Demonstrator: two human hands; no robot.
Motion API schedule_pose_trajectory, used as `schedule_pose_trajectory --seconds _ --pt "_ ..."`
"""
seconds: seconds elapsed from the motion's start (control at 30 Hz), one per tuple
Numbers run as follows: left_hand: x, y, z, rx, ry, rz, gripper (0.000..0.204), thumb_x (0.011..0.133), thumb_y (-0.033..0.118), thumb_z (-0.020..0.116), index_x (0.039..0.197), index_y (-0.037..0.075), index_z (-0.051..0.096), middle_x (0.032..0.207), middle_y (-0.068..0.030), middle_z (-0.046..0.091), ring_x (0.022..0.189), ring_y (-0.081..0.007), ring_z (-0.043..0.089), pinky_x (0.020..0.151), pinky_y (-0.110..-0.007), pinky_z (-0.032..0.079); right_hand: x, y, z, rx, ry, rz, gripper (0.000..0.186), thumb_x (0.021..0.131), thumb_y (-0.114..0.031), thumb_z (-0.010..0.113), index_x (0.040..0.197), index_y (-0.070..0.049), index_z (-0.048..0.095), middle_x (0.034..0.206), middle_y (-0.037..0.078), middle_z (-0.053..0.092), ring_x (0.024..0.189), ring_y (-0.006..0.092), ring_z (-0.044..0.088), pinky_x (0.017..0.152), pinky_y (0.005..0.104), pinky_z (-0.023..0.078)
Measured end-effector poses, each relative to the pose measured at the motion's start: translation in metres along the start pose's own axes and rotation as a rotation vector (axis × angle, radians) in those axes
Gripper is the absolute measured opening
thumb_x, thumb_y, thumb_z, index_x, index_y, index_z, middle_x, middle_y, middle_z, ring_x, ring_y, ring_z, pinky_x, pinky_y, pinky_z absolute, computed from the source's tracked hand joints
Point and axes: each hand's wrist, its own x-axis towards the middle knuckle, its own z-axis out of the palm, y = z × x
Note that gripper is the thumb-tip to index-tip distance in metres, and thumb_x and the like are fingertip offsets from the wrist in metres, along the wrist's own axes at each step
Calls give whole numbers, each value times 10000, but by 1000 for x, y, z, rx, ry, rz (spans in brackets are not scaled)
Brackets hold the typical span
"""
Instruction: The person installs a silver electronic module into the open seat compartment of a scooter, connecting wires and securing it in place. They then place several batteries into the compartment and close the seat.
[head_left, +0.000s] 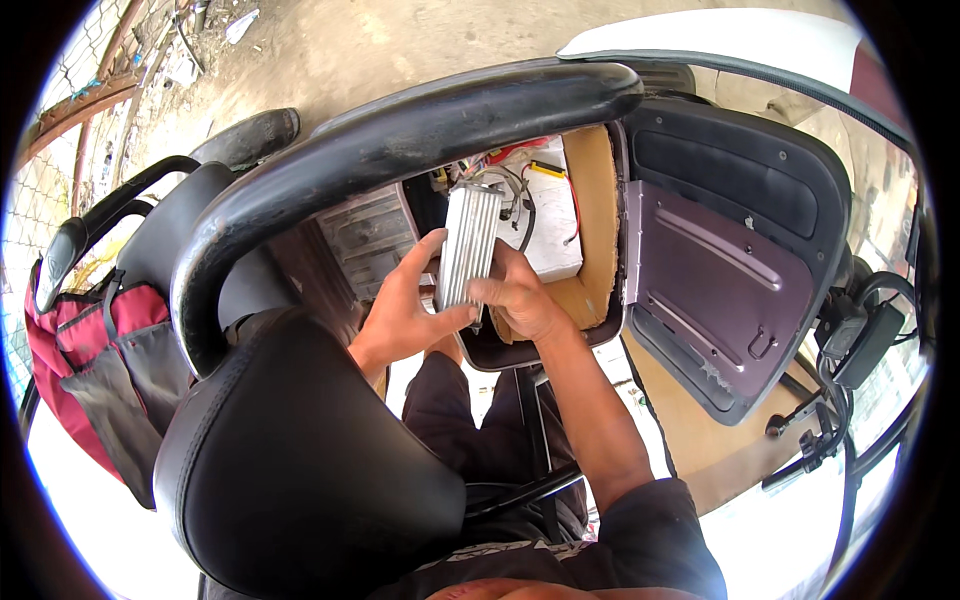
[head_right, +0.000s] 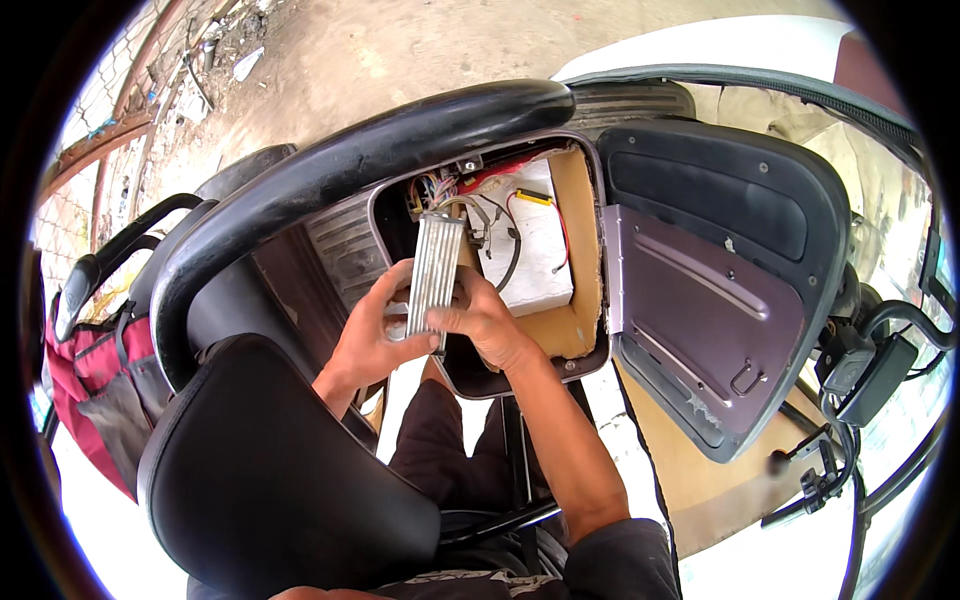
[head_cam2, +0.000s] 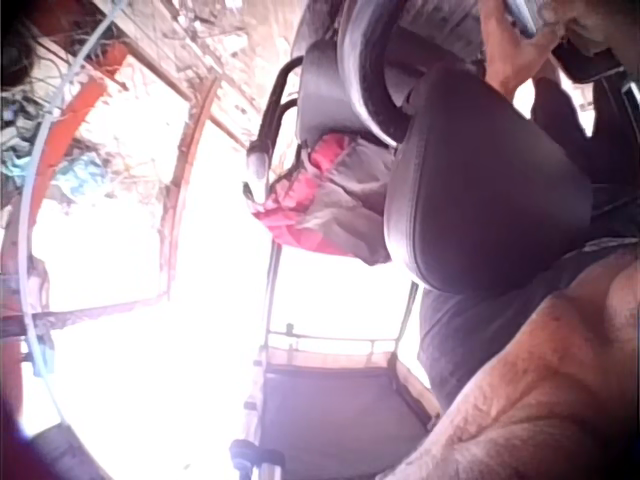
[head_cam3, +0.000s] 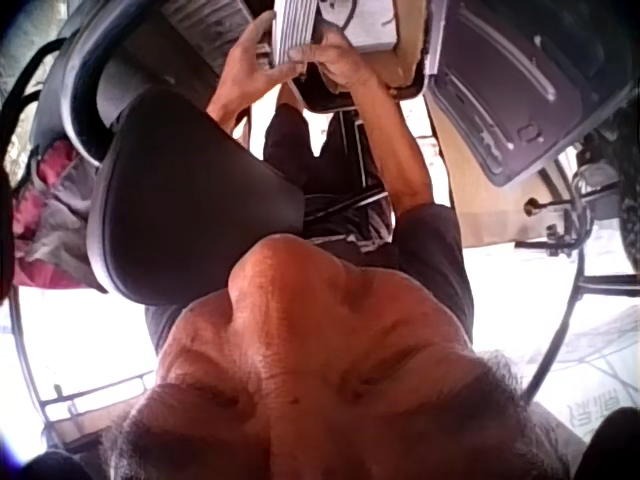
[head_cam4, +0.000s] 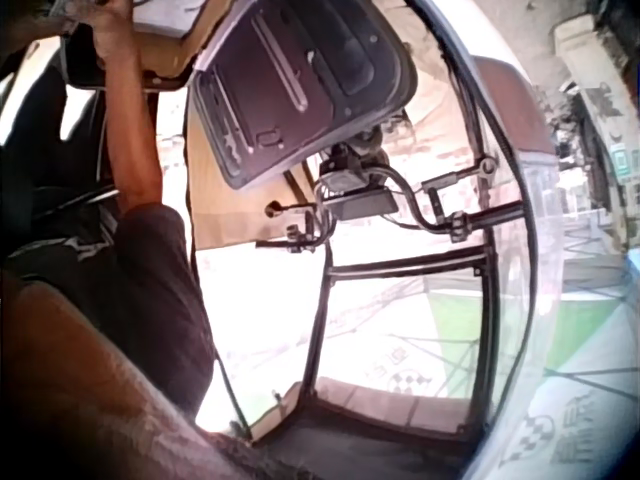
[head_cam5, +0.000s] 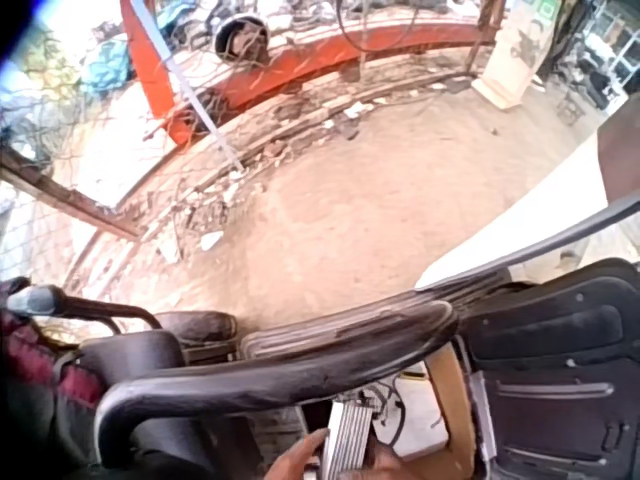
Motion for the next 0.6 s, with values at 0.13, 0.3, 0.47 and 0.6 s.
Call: schedule_pose_trajectory --seconds 0.13,0.3,0.47,0.6 --pt "-1 1 -2 -396 -97 -96 909 774 72 826 1525 -43 326 1423 -197 521 1359 -309 477 1117 -467 405 0 -2 -15 -163 141 97 646 992 -448 645 1347 74 507 1228 173 626 1179 229 596 1036 376 475" --pt "-5 -16 -1 -776 -147 -109 864 765 65 700 1540 -21 328 1433 -177 504 1348 -287 471 1156 -437 345 19 -9 -22 32 193 132 594 966 -394 685 1336 49 547 1209 99 657 1132 208 614 1027 365 470" --pt "-7 -22 4 -851 -179 -175 835 761 79 616 1537 -36 330 1412 -162 513 1314 -247 487 1095 -380 402 46 -18 -29 219 141 158 500 893 -205 768 1292 28 577 1162 89 678 1070 205 640 996 353 494" --pt "-5 -26 6 -634 -123 -158 770 820 114 633 1507 -77 343 1375 -165 569 1267 -258 543 1074 -377 415 52 -37 -24 160 173 144 547 843 -60 788 1320 34 536 1148 116 682 1043 218 666 936 349 541"
